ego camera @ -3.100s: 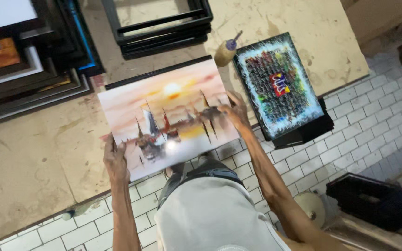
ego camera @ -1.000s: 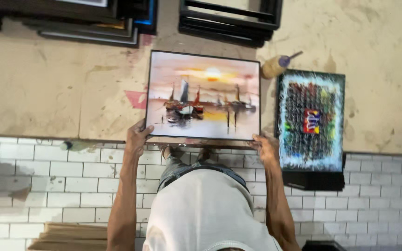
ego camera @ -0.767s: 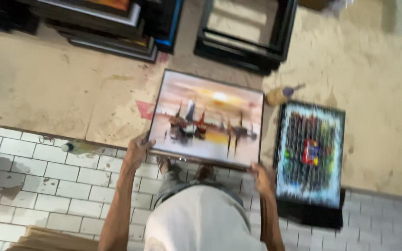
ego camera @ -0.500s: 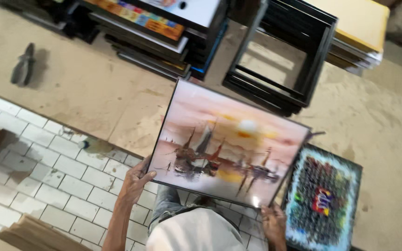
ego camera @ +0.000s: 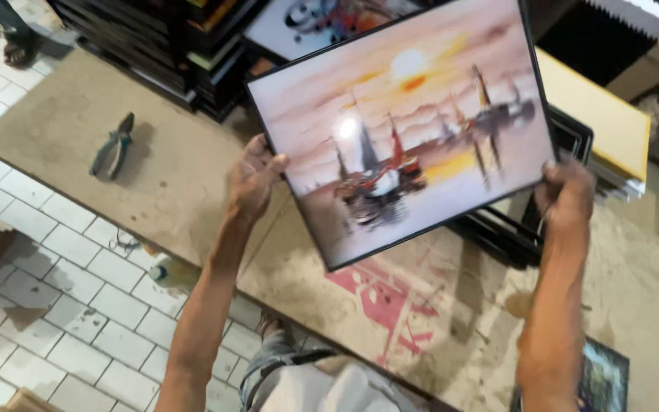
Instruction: The person wipes the inside of picture frames with a sponge, places printed images into the frames, and stacks the completed frames. The person repeats this process for multiple images.
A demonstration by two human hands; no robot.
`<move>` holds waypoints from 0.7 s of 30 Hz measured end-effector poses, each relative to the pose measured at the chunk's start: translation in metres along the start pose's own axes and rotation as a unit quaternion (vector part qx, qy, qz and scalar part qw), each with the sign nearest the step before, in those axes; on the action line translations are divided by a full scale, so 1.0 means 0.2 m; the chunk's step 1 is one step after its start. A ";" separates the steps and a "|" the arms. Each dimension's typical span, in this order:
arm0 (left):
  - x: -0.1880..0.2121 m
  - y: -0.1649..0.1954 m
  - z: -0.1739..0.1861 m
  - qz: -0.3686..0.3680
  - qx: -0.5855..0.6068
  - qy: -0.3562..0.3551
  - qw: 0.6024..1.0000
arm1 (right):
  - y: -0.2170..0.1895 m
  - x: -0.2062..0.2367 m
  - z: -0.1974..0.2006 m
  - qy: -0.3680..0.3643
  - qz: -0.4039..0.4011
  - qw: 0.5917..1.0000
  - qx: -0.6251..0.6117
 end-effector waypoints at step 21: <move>-0.31 -0.07 0.35 0.117 -0.259 0.132 0.950 | -0.28 -0.74 -1.03 -0.151 0.206 0.949 0.183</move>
Point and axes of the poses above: each hand's wrist, its own x-axis away from the middle knuckle, its own z-axis out of the back of the hand, y = z × x, the point moved 10 cm from there along -x, towards the middle knuckle, and after that the axes turned 12 degrees about -y, right-handed, at the moved point
